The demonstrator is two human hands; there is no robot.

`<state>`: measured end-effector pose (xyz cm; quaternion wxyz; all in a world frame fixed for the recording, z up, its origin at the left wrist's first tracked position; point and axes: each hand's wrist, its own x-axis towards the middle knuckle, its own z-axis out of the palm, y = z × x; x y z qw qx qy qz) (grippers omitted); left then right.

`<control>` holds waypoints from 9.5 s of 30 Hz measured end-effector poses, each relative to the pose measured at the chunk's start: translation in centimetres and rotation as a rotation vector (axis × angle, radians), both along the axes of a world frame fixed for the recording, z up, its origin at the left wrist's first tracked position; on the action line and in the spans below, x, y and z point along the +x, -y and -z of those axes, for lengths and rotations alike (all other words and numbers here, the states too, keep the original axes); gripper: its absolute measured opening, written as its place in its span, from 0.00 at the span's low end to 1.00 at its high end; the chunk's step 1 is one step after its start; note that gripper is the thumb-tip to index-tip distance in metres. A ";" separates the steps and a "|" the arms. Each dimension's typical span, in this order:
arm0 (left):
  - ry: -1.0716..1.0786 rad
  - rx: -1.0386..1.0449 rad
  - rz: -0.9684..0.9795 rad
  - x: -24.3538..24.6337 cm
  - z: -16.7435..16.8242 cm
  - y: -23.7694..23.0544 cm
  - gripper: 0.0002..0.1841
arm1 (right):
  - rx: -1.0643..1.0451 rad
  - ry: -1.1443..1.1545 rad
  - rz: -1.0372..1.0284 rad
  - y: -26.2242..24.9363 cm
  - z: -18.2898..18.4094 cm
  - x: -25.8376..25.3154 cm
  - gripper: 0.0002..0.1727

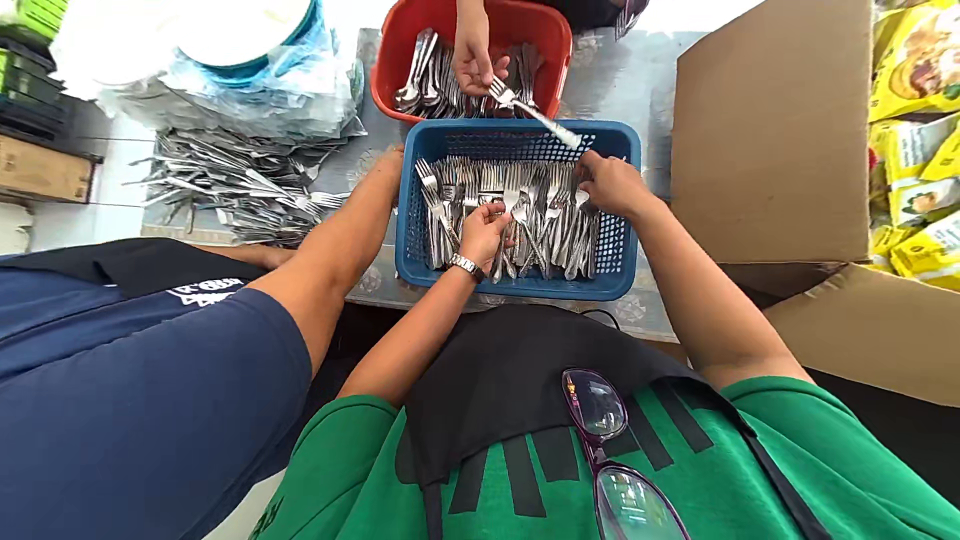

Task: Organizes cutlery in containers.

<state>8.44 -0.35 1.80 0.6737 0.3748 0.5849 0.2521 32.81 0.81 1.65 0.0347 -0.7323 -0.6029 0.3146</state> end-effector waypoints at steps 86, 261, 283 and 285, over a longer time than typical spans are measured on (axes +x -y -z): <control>-0.357 0.723 -0.022 -5.0 4.1 4.7 0.20 | 0.362 0.139 -0.124 2.2 -0.4 3.1 0.14; -0.657 0.581 0.483 -4.8 3.3 1.1 0.14 | 0.036 -0.030 0.023 2.1 2.8 -7.0 0.25; -0.624 0.573 0.602 -4.4 3.1 0.4 0.14 | 0.131 -0.195 0.378 7.3 1.6 -5.0 0.20; -0.603 0.562 0.583 -4.4 3.1 0.3 0.14 | 0.181 -0.219 0.351 7.2 2.2 -5.1 0.18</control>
